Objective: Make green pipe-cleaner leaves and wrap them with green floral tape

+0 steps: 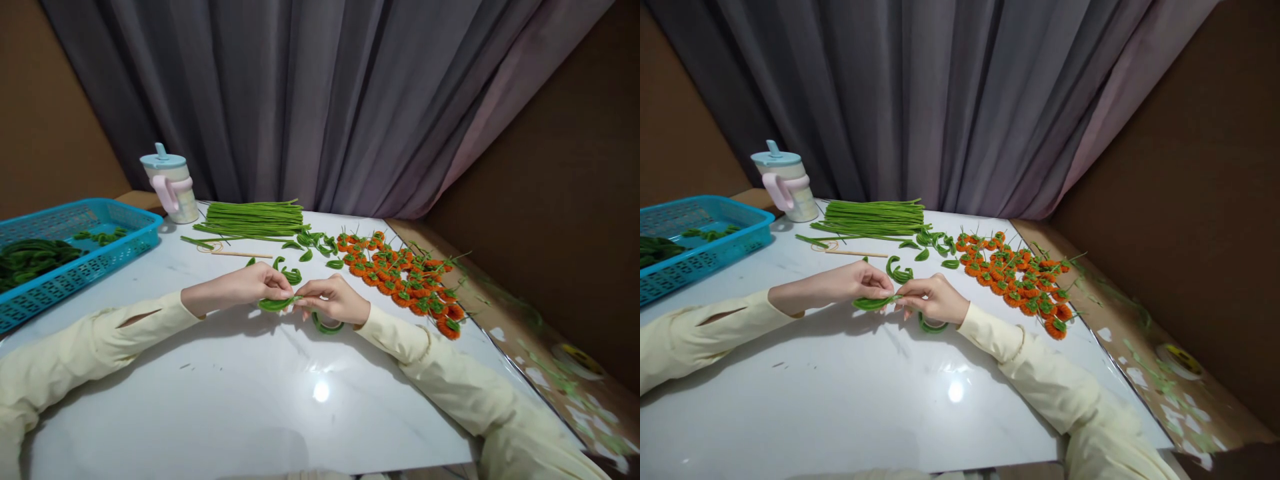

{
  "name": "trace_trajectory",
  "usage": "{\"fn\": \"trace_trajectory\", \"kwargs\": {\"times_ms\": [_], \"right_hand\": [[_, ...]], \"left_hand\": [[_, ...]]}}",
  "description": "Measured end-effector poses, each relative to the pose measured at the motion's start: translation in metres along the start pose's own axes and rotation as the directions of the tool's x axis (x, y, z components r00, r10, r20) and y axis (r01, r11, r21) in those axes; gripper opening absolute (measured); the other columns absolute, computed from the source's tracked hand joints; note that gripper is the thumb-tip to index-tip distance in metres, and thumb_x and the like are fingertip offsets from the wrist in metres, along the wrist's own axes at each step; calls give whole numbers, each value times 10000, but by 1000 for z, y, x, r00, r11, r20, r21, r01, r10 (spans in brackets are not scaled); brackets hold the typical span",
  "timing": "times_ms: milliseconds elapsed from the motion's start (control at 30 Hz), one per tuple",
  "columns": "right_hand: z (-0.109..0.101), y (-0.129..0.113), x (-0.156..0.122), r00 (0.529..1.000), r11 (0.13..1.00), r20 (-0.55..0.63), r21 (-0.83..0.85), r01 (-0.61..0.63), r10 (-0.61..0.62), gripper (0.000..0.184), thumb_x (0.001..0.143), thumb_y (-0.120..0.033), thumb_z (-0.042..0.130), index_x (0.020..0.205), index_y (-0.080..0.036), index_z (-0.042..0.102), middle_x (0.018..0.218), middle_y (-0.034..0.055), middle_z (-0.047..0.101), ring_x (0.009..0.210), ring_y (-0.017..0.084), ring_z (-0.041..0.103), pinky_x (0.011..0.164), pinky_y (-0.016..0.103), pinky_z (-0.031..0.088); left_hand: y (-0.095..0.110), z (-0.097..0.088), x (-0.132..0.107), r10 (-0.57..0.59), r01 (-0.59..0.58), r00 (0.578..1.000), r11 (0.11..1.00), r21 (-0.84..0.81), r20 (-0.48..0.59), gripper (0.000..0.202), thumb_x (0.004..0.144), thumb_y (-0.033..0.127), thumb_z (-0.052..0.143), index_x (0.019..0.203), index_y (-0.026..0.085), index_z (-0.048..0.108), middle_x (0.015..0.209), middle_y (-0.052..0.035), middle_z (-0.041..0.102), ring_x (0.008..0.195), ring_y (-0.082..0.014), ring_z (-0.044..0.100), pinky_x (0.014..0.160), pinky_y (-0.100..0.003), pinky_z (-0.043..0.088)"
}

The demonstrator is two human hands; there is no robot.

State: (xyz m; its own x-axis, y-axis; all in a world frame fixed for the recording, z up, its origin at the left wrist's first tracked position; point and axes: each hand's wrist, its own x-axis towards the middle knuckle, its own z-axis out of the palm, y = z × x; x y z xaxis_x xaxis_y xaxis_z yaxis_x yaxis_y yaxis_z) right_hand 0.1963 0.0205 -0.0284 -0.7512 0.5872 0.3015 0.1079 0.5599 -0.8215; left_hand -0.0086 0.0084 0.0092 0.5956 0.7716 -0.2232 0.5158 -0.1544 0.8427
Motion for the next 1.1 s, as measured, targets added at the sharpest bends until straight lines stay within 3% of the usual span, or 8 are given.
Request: {"fn": "trace_trajectory", "kwargs": {"times_ms": [233, 333, 433, 567, 700, 867, 967, 1100], "right_hand": [[-1, -1, -1, 972, 939, 38, -249, 235, -233, 239, 889, -301, 480, 866, -151, 665, 674, 60, 673, 586, 141, 635, 580, 195, 486], [-1, 1, -1, 964, 935, 97, -236, 263, -247, 239, 884, -285, 485, 855, -135, 669, 695, 71, 673, 583, 138, 634, 567, 190, 485], [0, 5, -3, 981, 971, 126, -170, 166, -146, 233, 872, -298, 509, 830, -141, 676, 652, 50, 672, 567, 133, 637, 579, 186, 498], [4, 7, -3, 990, 991, 120, 105, -88, 75, 282, 825, -379, 582, 764, -117, 668, 624, 53, 665, 596, 160, 654, 600, 218, 528], [8, 9, 0, 971, 848, 65, 477, -232, 229, 336, 715, -424, 694, 705, -94, 632, 638, 61, 658, 563, 178, 645, 564, 268, 549], [10, 12, 2, 964, 747, 69, 619, -242, 255, 323, 688, -387, 733, 733, -86, 626, 711, 84, 671, 567, 182, 643, 568, 297, 552], [10, 11, 2, 966, 745, 90, 620, -246, 243, 318, 697, -375, 729, 759, -78, 633, 719, 92, 673, 574, 184, 645, 567, 294, 550], [10, 9, 3, 963, 755, 109, 601, -262, 247, 343, 684, -393, 734, 759, -74, 635, 709, 89, 672, 563, 174, 643, 550, 272, 542]], "left_hand": [[-12, -1, 5, -78, 176, 964, 902, -394, 253, 160, 670, 308, 635, 684, 149, 646, 627, -10, 595, 567, -109, 494, 560, -220, 385], [-15, -1, 7, -66, 198, 944, 896, -398, 323, 153, 678, 302, 627, 675, 151, 652, 628, -15, 608, 575, -113, 512, 579, -225, 395], [-10, -4, 5, -66, 114, 966, 977, -183, 248, 219, 739, 349, 580, 736, 149, 667, 703, -29, 635, 645, -132, 539, 612, -223, 391], [1, -7, -1, 11, -1, 999, 978, 211, -44, 360, 829, 456, 454, 890, 162, 653, 818, -36, 643, 696, -145, 537, 612, -219, 368], [4, 0, -10, 441, -302, 894, 720, 625, -76, 336, 848, 468, 474, 1004, 201, 606, 1017, -64, 625, 930, -207, 521, 827, -301, 323], [-5, 13, -11, 582, -325, 813, 441, 836, 9, 243, 929, 240, 358, 942, 161, 587, 896, -82, 636, 932, -212, 513, 868, -364, 261], [-10, 14, -7, 592, -333, 806, 489, 806, -26, 268, 931, 188, 316, 885, 145, 576, 828, -66, 620, 825, -177, 521, 844, -345, 288], [-11, 12, -3, 485, -316, 867, 714, 625, -117, 216, 895, 220, 386, 841, 161, 586, 795, -37, 624, 752, -156, 526, 782, -301, 339]]}}
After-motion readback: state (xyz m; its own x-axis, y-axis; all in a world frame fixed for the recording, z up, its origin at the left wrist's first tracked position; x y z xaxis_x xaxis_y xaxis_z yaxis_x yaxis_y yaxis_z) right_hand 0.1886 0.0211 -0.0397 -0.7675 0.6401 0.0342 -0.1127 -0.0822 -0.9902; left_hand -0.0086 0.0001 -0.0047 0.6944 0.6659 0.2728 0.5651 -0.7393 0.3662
